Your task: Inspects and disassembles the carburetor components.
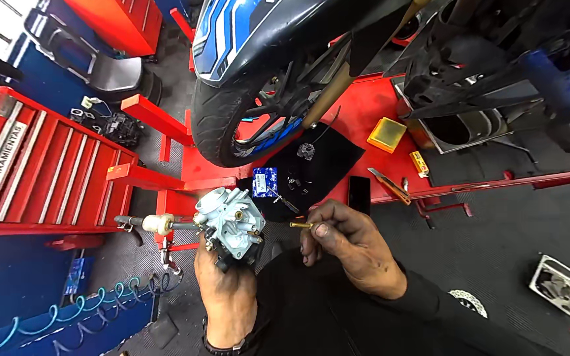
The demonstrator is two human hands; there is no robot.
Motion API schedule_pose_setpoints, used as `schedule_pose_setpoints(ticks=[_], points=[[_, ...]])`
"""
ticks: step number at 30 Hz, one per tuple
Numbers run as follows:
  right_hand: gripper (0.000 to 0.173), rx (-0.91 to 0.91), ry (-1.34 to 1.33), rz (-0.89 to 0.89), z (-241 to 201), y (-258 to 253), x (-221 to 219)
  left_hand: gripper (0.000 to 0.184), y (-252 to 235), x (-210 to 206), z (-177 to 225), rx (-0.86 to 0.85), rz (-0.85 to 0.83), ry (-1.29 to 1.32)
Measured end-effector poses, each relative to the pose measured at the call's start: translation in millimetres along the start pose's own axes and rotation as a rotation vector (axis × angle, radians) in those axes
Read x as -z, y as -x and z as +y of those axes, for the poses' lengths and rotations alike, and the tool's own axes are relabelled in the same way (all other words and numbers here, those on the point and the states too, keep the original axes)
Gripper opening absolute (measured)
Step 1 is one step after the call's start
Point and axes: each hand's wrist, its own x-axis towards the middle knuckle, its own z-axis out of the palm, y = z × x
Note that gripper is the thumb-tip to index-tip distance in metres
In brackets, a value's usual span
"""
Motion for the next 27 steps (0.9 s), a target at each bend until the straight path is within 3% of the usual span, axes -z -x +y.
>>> schedule_pose_setpoints(ticks=[12,15,17,22,27], points=[[0.028,-0.012,-0.098,-0.092,-6.5,-11.3,3.3,0.029,10.7,5.5,-3.1,0.007,0.095,0.001],[0.026,-0.011,0.014,-0.083,9.5,-17.3,15.6,0.030,15.1,11.3,-3.4,0.077,0.113,0.090],[0.023,-0.101,0.224,0.026,44.7,-30.6,40.5,0.033,16.5,13.2,-2.6,0.121,0.146,0.146],[0.041,-0.627,0.531,0.430,193.6,-84.0,151.7,0.043,22.0,22.1,-0.6,0.246,0.134,0.278],[0.042,-0.765,0.684,0.467,262.2,-107.1,213.4,0.041,27.9,21.2,1.0,0.209,0.169,0.367]])
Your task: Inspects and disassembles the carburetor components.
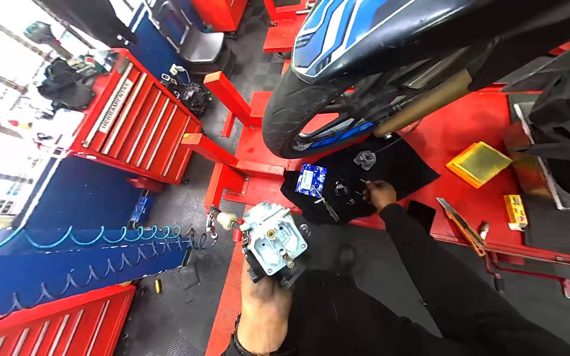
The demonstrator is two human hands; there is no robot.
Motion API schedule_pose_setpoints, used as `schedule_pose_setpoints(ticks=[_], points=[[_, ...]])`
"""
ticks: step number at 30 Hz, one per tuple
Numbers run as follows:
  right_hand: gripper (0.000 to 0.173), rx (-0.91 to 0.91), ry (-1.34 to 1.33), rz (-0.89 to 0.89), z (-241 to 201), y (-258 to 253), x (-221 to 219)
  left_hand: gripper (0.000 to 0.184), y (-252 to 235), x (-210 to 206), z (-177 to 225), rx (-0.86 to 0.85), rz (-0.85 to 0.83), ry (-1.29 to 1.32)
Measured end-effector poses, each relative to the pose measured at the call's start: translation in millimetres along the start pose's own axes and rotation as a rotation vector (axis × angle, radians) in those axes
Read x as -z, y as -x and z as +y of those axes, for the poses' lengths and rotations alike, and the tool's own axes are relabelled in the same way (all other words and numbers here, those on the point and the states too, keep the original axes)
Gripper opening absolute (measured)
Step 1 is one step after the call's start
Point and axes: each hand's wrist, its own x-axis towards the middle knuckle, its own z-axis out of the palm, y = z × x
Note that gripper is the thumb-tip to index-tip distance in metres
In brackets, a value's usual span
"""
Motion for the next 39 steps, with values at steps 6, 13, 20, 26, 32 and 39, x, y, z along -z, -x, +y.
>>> schedule_pose_setpoints(ticks=[6,13,20,26,32,39], points=[[0.039,-0.009,-0.077,0.051,10.2,-10.2,4.1,0.040,6.6,1.6,2.7,-0.060,0.070,-0.047],[0.040,0.280,0.019,0.263,-55.2,95.6,2.1,0.042,5.2,1.4,1.5,-0.089,0.078,-0.050],[0.020,1.078,-0.193,-0.114,-158.0,308.5,3.2,0.034,-1.1,-13.8,-7.4,-0.348,0.019,-0.317],[0.014,1.134,-0.203,-0.112,-161.7,321.0,-2.6,0.037,-5.8,-23.1,-13.3,-0.528,0.084,-0.505],[0.014,0.917,-0.335,-0.295,-157.8,325.2,6.4,0.035,-3.8,-27.2,-17.1,-0.595,0.055,-0.531],[0.007,0.893,-0.341,-0.281,-153.3,327.2,6.4,0.032,-2.2,-27.5,-17.9,-0.577,0.010,-0.534]])
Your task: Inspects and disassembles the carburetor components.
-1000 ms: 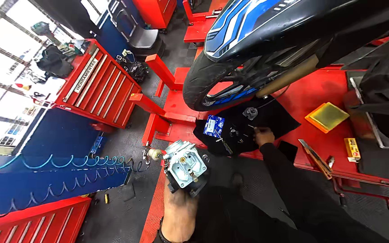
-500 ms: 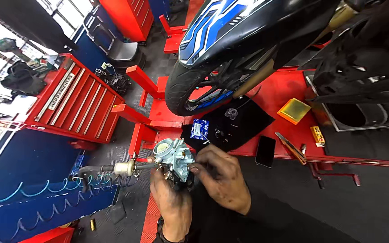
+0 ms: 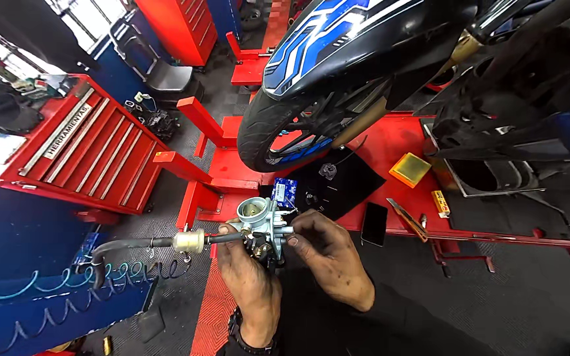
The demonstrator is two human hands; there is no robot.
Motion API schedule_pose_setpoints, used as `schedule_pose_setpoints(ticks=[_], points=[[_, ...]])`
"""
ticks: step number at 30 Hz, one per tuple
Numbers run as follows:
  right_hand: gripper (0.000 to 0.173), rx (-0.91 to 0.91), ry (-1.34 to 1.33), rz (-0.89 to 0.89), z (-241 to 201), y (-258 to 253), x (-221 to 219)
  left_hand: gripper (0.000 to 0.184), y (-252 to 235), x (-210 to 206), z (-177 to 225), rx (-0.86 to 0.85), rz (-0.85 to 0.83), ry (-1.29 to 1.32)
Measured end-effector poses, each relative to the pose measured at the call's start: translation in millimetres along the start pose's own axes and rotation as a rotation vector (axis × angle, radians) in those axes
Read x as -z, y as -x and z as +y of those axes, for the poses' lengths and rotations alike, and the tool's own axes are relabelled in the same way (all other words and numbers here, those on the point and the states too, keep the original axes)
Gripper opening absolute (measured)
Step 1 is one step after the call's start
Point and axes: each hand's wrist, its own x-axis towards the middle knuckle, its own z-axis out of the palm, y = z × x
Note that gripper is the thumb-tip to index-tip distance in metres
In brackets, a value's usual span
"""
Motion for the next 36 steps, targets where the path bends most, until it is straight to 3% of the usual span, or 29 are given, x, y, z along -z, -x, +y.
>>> schedule_pose_setpoints(ticks=[4,9,13,19,22,28,36], points=[[0.020,-0.071,-0.014,0.002,-1.8,1.2,0.1,0.034,-1.0,1.5,0.5,0.011,0.003,0.001],[0.009,-0.006,0.043,0.014,0.5,2.6,-1.1,0.033,-0.3,2.2,0.7,0.012,-0.012,0.007],[0.023,-0.113,-0.074,-0.017,-3.0,2.3,-0.8,0.036,-1.1,4.4,0.9,0.008,-0.016,0.012],[0.007,0.023,-0.011,0.002,-2.3,4.3,-3.0,0.035,-1.1,6.7,2.4,0.006,-0.040,0.044],[0.022,-0.025,-0.071,-0.029,-3.6,4.5,-2.2,0.035,-1.0,6.9,3.8,0.006,-0.022,0.042],[0.008,0.156,-0.063,-0.033,-3.3,5.8,-0.9,0.039,-0.3,13.5,2.2,-0.195,-0.133,0.036],[0.019,0.272,-0.076,-0.062,-5.0,9.5,1.8,0.041,-2.8,22.7,8.3,-0.524,-0.291,0.062]])
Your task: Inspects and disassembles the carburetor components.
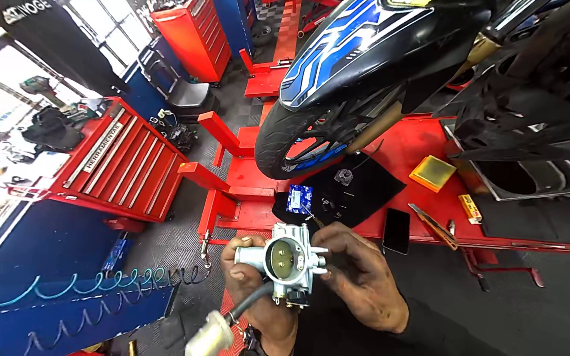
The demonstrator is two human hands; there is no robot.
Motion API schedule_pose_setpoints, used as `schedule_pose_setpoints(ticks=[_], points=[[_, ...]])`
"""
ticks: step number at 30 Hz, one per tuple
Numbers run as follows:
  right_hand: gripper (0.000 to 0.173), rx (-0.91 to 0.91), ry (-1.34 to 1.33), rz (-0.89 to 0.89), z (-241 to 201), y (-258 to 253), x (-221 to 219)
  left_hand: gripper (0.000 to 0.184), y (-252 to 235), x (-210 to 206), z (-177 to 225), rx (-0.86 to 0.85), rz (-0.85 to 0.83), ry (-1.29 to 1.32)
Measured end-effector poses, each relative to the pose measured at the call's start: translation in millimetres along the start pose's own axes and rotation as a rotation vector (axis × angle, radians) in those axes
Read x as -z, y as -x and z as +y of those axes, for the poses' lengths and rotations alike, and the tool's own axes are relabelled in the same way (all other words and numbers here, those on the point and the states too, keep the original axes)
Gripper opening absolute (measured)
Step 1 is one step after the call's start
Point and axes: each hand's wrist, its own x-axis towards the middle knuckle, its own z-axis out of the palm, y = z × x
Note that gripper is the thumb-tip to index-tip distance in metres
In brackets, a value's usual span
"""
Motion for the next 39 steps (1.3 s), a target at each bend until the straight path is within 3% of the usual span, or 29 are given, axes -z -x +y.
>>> schedule_pose_setpoints(ticks=[5,11,16,26,31,35,39], points=[[0.012,0.126,0.043,0.015,-2.1,-0.4,0.9,0.038,-7.6,-0.6,2.2,-0.082,-0.087,0.120],[0.026,0.119,0.008,0.008,-1.2,-0.4,1.7,0.039,-13.8,0.2,0.3,-0.101,-0.160,0.188],[0.017,0.156,0.076,0.048,-2.7,-3.2,1.7,0.038,-16.8,1.4,-4.6,-0.089,-0.189,0.227],[0.016,0.158,0.200,0.017,-5.0,-6.4,-1.5,0.044,-11.8,11.9,-14.9,0.044,-0.083,0.289],[0.011,0.157,0.216,0.056,-11.4,-7.1,-7.0,0.044,1.1,19.4,-20.4,0.190,0.085,0.254],[0.022,0.089,0.222,0.036,-13.2,-5.7,-9.6,0.038,6.1,22.3,-19.3,0.330,0.132,0.308],[0.013,0.087,0.284,0.085,-13.6,-5.2,-11.9,0.041,5.2,17.3,-17.6,0.388,0.170,0.257]])
